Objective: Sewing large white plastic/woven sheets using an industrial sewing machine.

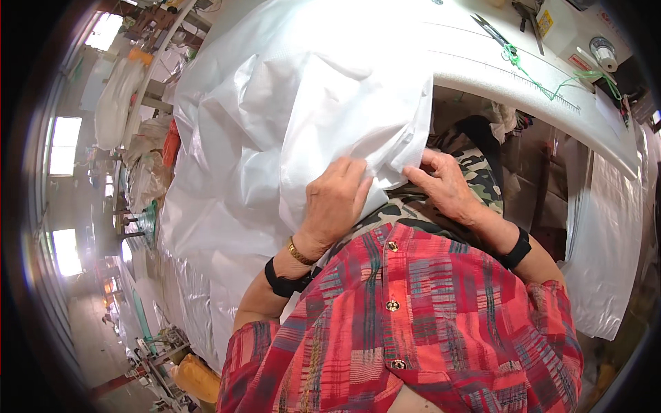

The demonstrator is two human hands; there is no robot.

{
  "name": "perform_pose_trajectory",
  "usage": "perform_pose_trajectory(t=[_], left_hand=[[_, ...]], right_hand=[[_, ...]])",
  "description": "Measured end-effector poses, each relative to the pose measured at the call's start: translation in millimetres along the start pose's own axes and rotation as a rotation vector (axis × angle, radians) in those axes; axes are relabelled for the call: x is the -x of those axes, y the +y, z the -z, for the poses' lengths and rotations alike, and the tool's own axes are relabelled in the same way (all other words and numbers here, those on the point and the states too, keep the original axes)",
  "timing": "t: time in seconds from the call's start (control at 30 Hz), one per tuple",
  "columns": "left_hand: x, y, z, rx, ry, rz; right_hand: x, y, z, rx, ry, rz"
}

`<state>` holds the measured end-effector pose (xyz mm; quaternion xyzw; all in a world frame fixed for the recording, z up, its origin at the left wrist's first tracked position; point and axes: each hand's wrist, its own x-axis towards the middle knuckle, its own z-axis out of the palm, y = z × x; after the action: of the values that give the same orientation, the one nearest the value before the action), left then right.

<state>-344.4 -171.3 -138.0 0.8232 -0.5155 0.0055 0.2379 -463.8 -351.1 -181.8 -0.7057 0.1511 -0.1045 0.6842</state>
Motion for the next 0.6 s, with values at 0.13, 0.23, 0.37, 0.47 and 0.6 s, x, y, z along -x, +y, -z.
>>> perform_pose_trajectory(t=[0.13, 0.23, 0.37, 0.47, 0.6], left_hand=[[-4.3, -3.0, -10.7, 0.114, 0.082, 0.006], [-10.2, -5.7, -15.6, 0.151, 0.095, 0.0], [-15.6, -4.6, -12.6, 0.056, -0.015, -0.004], [-18.2, 0.7, -16.0, -0.015, -0.035, -0.009], [-23.2, -4.6, -23.5, -0.07, -0.021, -0.04]], right_hand=[[-1.2, 13.2, 14.7, 0.1, 0.016, -0.027], [0.7, 25.7, 19.0, 0.226, 0.113, -0.061], [0.1, -10.3, 15.6, 0.661, 0.297, 0.335], [-10.0, -24.6, 13.9, 0.942, 0.157, 0.822], [-17.0, -20.7, -3.1, 1.169, 0.001, 0.709]])
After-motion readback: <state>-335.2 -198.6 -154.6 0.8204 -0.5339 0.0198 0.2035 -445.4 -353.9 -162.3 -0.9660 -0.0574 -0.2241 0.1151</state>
